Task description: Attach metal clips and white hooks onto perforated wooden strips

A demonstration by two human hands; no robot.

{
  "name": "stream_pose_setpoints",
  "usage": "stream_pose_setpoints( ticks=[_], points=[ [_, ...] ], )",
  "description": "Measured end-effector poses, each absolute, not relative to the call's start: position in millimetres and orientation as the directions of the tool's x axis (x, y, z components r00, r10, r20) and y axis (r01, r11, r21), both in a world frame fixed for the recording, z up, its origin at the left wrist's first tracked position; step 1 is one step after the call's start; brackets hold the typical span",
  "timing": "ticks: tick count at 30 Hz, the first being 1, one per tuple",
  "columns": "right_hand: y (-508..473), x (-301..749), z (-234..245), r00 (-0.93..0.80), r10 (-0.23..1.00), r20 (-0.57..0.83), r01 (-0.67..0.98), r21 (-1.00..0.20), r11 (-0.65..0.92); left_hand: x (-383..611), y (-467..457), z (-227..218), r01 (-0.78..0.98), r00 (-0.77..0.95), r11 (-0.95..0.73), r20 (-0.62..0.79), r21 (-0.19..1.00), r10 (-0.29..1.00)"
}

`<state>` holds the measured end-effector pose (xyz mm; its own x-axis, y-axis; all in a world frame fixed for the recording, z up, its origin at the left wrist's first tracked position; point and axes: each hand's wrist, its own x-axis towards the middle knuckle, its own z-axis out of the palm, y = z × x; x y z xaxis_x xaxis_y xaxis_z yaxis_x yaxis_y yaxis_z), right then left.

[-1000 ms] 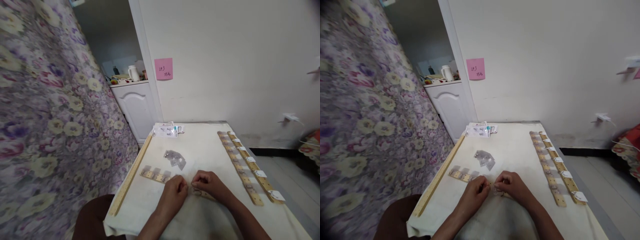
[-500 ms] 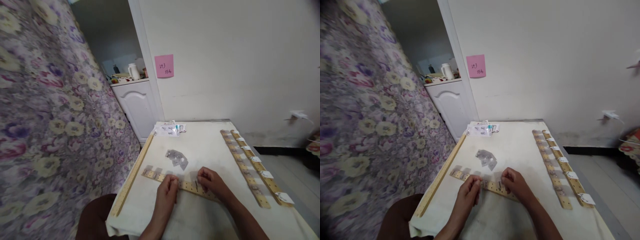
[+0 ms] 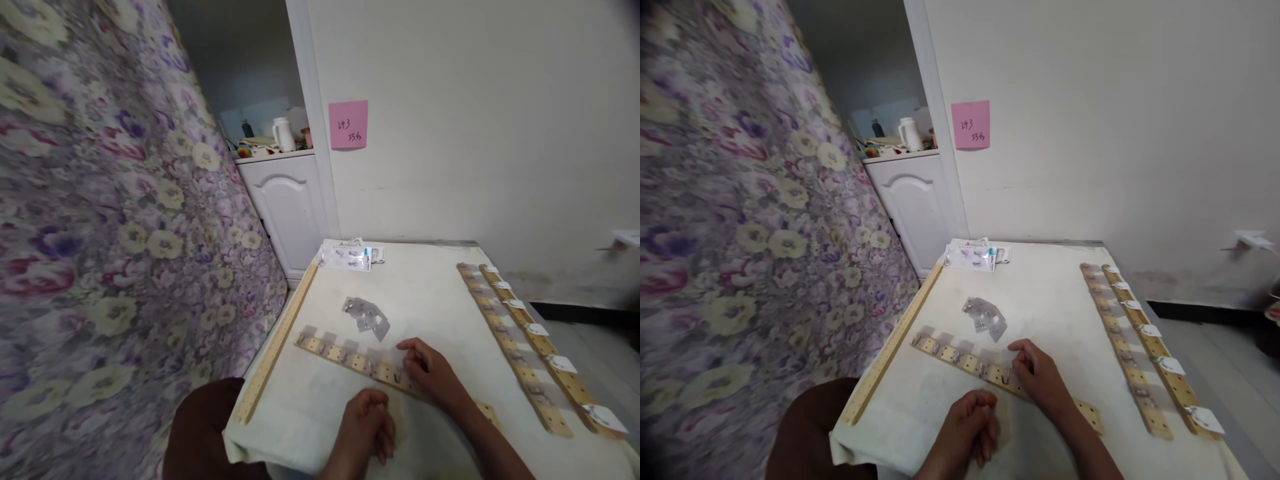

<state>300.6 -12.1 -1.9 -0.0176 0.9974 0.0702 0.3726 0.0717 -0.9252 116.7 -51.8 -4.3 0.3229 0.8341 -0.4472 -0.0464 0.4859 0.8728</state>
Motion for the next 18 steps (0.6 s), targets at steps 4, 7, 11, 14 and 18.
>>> stream_pose_setpoints(
  ticks=[4, 7, 11, 14, 18],
  points=[
    [-11.1, 301.9, -7.5, 0.011, 0.998, 0.062, 0.351, -0.935, 0.054, 116.4, -52.5, -7.2, -0.051, 0.340, 0.482, -0.439, 0.874, 0.832],
    [-7.4, 305.2, -12.8, 0.086, 0.996, 0.010, 0.206, -0.979, -0.008, 118.8, -52.1, -8.8, -0.018, 0.354, 0.459, -0.423, 0.889, 0.834],
    [1.9, 311.2, -19.5, 0.183, 0.977, -0.108, 0.031, -0.993, -0.115, 120.6, -52.0, -8.3, 0.016, 0.351, 0.428, -0.406, 0.903, 0.844],
    [8.1, 314.0, -24.5, 0.184, 0.971, -0.152, 0.007, -0.988, -0.156, 120.5, -52.3, -8.2, 0.026, 0.340, 0.421, -0.404, 0.907, 0.849],
    [11.3, 313.6, -31.0, 0.203, 0.964, -0.170, 0.006, -0.985, -0.175, 120.3, -52.2, -10.1, 0.019, 0.342, 0.415, -0.396, 0.909, 0.852]
  ],
)
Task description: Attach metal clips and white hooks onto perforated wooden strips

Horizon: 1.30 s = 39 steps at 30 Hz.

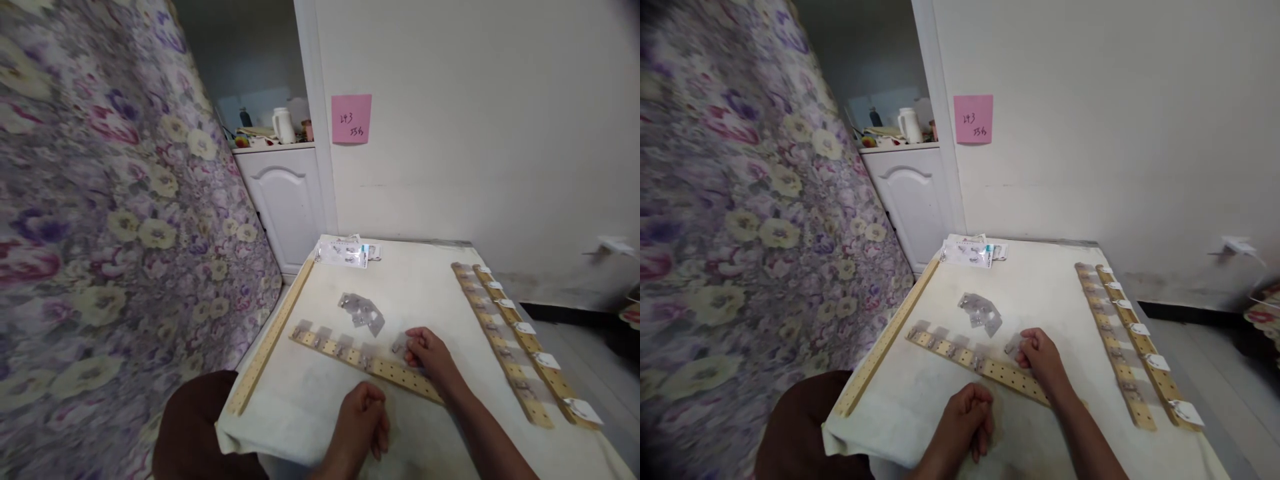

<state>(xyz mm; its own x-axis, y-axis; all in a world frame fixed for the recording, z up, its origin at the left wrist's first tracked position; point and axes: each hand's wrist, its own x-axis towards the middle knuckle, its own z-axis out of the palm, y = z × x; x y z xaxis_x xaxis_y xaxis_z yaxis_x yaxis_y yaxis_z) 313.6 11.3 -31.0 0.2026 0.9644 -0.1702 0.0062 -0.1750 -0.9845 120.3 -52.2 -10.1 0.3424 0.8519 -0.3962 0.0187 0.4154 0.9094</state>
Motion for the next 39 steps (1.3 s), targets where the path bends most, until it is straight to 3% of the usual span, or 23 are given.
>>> stream_pose_setpoints(
  ticks=[6, 11, 16, 27, 39],
  points=[
    [6.6, 312.5, -25.9, 0.190, 0.970, -0.154, -0.020, -0.988, -0.153, 120.1, -51.3, -11.7, 0.002, 0.333, 0.431, -0.407, 0.902, 0.851],
    [-2.7, 309.5, -14.0, 0.025, 0.993, -0.119, -0.057, -0.991, -0.118, 125.1, -50.2, -9.3, -0.080, 0.327, 0.515, -0.466, 0.853, 0.822],
    [-5.4, 306.5, -10.7, -0.081, 0.994, -0.075, 0.030, -0.997, -0.073, 143.8, -48.0, -5.6, -0.133, 0.319, 0.584, -0.523, 0.801, 0.790],
    [-1.8, 309.2, -13.0, -0.053, 0.995, -0.084, 0.165, -0.983, -0.074, 163.3, -42.9, -0.7, -0.191, 0.253, 0.659, -0.612, 0.727, 0.749],
    [-1.4, 307.3, -11.2, 0.004, 0.999, -0.039, 0.343, -0.939, -0.038, 168.6, -40.6, -4.4, -0.222, 0.142, 0.636, -0.621, 0.739, 0.771]
  ],
)
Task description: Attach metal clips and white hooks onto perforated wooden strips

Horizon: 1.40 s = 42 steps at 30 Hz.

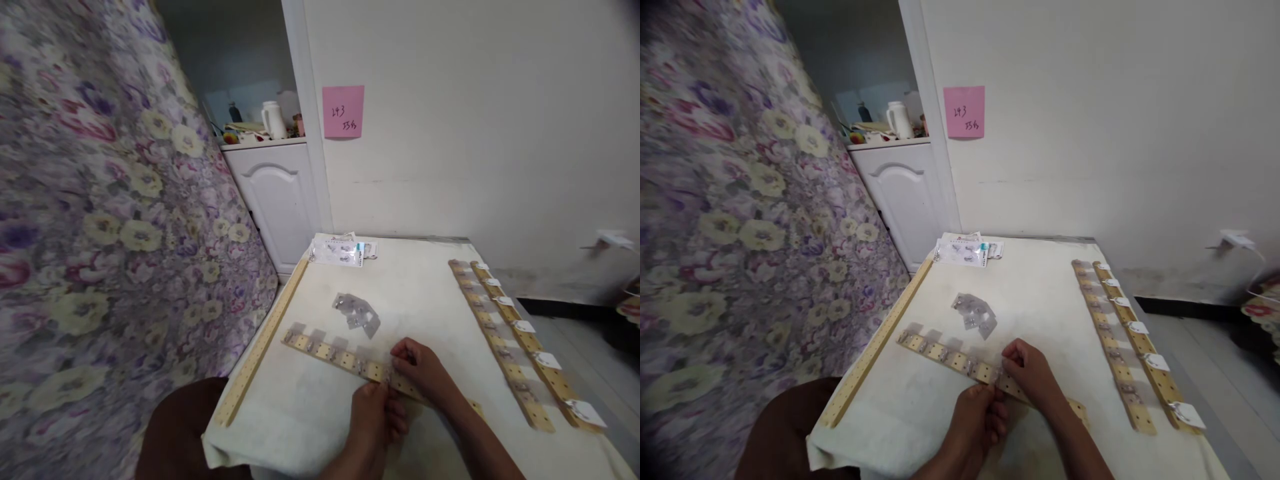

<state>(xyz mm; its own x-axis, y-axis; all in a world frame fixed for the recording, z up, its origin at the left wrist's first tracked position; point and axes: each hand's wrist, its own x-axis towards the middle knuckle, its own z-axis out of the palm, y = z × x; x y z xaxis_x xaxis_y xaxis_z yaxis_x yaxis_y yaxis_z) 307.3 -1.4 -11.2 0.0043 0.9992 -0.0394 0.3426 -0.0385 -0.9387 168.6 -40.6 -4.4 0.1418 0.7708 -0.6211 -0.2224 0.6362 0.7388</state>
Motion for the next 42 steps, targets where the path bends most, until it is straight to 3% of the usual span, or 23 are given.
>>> stream_pose_setpoints(
  ticks=[32, 42],
  points=[
    [0.7, 302.8, -22.6, 0.002, 1.000, -0.026, 0.411, -0.911, -0.025, 171.8, -39.9, 0.6, -0.201, 0.104, 0.657, -0.652, 0.726, 0.751],
    [-1.9, 299.5, -17.8, 0.029, 1.000, -0.002, 0.501, -0.865, -0.016, 171.8, -39.2, 3.9, -0.200, 0.098, 0.673, -0.669, 0.712, 0.737]
  ],
)
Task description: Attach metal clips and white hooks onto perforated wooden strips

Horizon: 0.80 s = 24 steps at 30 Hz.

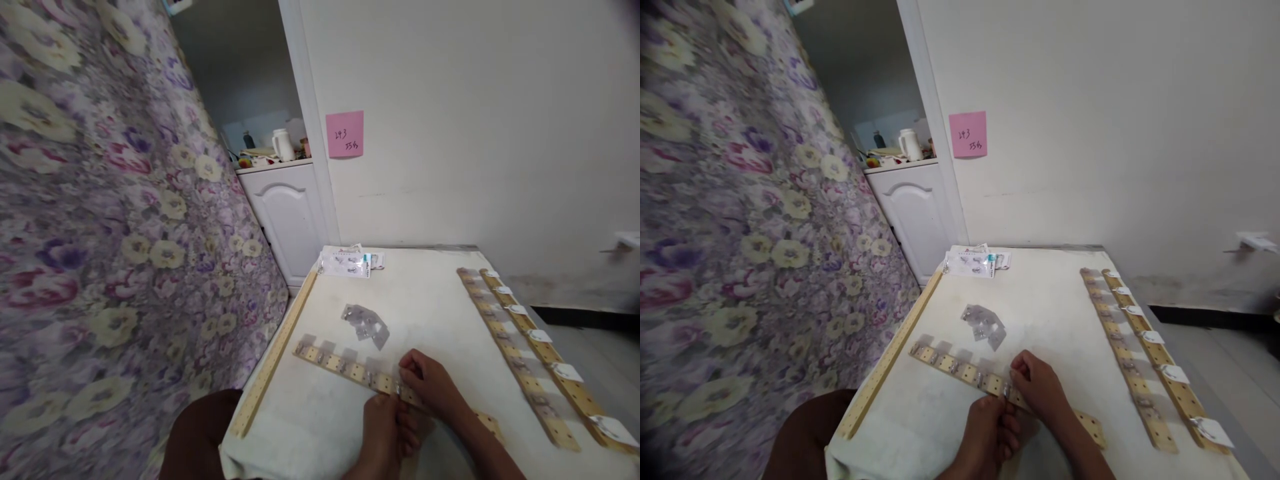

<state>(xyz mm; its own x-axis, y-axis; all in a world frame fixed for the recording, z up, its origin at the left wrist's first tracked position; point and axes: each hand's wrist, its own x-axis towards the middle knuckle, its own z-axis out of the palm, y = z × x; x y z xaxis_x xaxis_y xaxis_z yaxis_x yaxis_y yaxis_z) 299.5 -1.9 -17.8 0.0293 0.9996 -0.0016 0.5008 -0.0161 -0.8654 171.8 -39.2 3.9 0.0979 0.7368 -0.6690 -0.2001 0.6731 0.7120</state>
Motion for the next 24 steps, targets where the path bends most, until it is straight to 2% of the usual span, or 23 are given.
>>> stream_pose_setpoints(
  ticks=[24],
  points=[
    [-4.2, 300.8, -13.5, 0.018, 0.998, -0.065, 0.544, -0.837, -0.065, 172.5, -40.0, 8.8, -0.212, 0.103, 0.672, -0.668, 0.709, 0.737]
  ],
)
